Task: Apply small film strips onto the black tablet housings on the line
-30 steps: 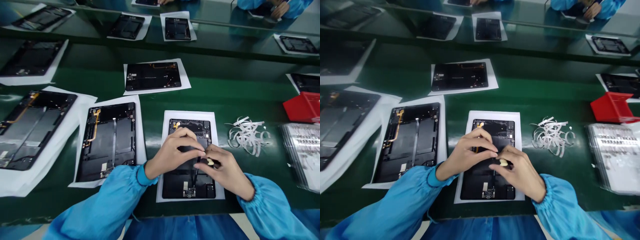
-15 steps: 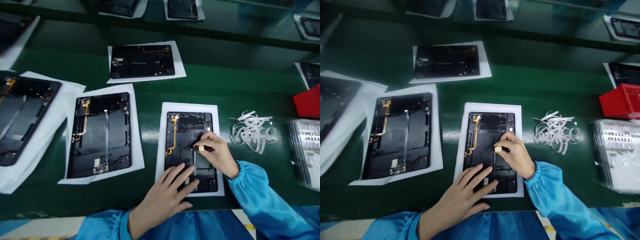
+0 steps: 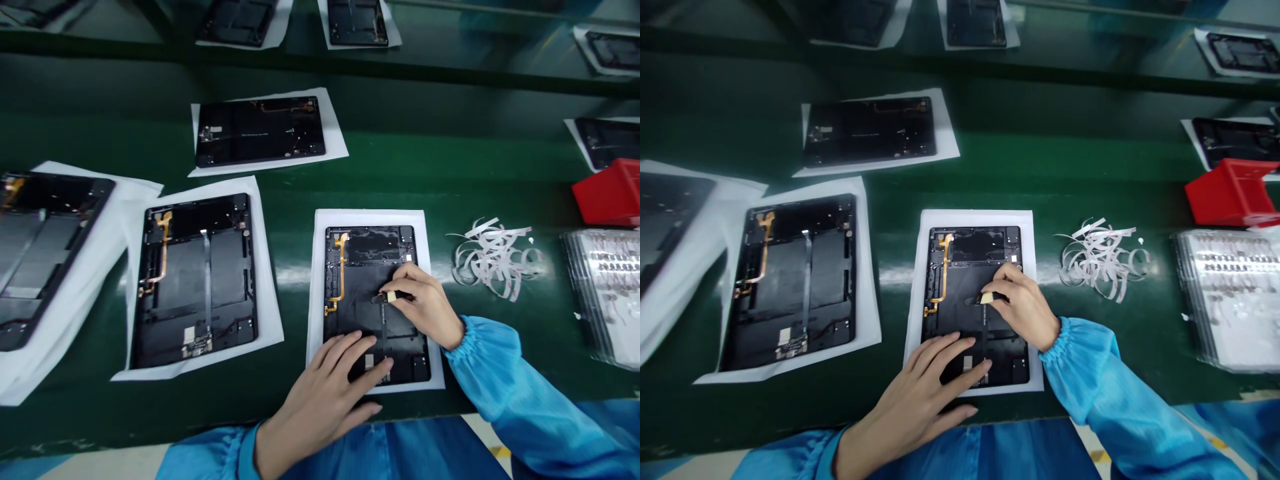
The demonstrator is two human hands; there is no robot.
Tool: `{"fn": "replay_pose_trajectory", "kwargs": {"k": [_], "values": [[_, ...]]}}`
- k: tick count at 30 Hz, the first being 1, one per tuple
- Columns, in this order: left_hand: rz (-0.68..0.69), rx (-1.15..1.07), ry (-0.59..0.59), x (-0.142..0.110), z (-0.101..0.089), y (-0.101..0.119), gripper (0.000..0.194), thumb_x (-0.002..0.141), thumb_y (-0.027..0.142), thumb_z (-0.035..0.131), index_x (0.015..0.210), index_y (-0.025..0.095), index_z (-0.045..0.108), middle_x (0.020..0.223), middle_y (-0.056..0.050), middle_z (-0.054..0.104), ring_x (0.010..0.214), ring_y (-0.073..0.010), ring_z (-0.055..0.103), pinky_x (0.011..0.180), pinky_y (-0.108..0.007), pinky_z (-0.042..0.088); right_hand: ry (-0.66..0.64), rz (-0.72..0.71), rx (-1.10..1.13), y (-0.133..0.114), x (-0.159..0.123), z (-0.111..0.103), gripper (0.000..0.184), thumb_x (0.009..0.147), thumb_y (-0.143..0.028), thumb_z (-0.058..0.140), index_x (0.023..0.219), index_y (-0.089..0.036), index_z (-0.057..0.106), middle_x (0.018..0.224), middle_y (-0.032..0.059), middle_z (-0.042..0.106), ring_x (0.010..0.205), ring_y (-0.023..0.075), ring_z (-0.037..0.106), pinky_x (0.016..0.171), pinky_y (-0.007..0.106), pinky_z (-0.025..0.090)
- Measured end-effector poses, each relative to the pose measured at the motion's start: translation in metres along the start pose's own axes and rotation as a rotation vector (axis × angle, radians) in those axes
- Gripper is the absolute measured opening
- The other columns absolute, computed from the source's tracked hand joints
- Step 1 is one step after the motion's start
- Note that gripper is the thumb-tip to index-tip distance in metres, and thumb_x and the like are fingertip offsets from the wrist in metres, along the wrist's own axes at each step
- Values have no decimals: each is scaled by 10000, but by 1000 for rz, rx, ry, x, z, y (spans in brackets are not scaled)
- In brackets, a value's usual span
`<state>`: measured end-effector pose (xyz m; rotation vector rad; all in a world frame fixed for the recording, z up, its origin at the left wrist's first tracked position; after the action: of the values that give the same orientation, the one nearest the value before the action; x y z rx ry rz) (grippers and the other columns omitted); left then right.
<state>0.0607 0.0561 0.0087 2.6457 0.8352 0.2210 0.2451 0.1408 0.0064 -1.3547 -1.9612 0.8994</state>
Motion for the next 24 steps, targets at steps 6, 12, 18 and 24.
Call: {"fn": "replay_pose_trajectory", "kwargs": {"k": [6,12,18,24], "values": [[2,112,39,-2,4,0,628,880,491,598,1432,226,460,1403,-140,488,1272,-338,421,1028,-439,349,-2,-21,8,1,0,2,309,796,44,515,927,-161,704,892,44,577,818,165,602,755,292,531],[-26,189,28,-1,8,-1,751,837,602,595,1461,223,421,1441,-146,452,1325,-345,359,1082,-431,229,5,-43,14,3,-4,3,307,836,-8,543,1022,-199,696,927,47,565,827,175,594,764,313,545],[-87,184,61,6,3,-2,823,835,716,497,1481,218,387,1457,-178,407,1346,-380,320,1048,-457,278,14,0,46,1,3,-7,329,896,-128,596,1205,-233,641,974,52,562,866,178,591,777,326,540],[-116,156,69,21,-6,-17,749,824,599,627,1456,254,422,1493,-185,334,1376,-404,274,1043,-517,334,19,-5,86,0,30,-19,64,859,-178,683,921,-179,696,887,28,568,789,147,580,664,262,482]]}}
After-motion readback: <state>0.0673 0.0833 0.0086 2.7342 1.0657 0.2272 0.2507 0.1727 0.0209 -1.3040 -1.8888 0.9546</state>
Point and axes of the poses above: each hand's wrist, its own x-axis towards the middle knuckle, its own z-axis out of the palm, y = z × x, the point moved 4 cm from there along x, towards the middle knuckle
